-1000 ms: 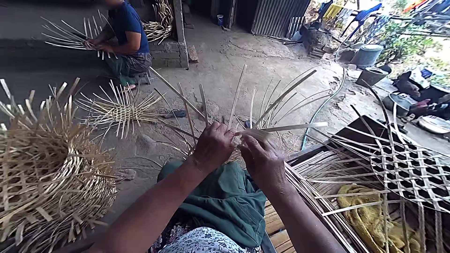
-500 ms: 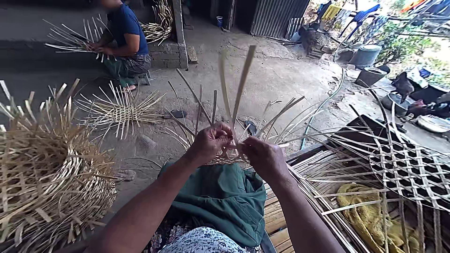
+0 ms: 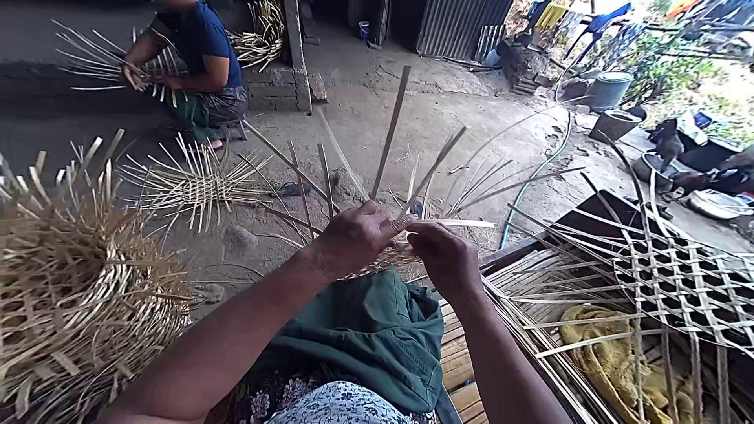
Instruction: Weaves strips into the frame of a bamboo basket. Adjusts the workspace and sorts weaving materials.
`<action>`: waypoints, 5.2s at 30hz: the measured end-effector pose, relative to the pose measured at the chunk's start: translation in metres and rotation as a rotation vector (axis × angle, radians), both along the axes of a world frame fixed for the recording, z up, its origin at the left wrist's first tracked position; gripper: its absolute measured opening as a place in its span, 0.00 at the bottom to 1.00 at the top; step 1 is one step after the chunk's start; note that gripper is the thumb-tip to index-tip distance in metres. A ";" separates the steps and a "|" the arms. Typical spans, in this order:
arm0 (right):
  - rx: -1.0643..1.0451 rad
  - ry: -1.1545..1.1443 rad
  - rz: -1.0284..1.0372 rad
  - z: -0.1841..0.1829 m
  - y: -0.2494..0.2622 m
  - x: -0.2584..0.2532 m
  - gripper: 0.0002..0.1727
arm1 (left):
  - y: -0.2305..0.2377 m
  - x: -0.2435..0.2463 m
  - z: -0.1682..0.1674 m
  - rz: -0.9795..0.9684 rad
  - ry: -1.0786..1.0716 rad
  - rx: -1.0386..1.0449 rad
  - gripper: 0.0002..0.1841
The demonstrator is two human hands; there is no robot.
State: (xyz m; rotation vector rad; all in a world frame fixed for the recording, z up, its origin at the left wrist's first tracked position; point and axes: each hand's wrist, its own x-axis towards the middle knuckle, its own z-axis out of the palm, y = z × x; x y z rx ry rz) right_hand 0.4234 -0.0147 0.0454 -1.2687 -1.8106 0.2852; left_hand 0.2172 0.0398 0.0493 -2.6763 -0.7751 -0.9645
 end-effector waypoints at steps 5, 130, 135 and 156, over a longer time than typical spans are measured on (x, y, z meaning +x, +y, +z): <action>-0.012 0.110 -0.037 0.004 0.002 0.005 0.16 | 0.003 -0.012 0.019 0.049 -0.178 -0.045 0.21; -0.541 0.572 0.360 0.013 0.012 -0.033 0.14 | -0.024 -0.067 -0.022 0.138 -0.164 -0.120 0.30; -0.394 0.660 0.233 0.000 0.010 -0.041 0.09 | -0.032 -0.062 -0.017 0.187 -0.117 -0.113 0.25; -0.036 -0.045 0.112 -0.013 -0.010 -0.057 0.21 | -0.029 -0.063 -0.010 0.100 -0.305 -0.152 0.22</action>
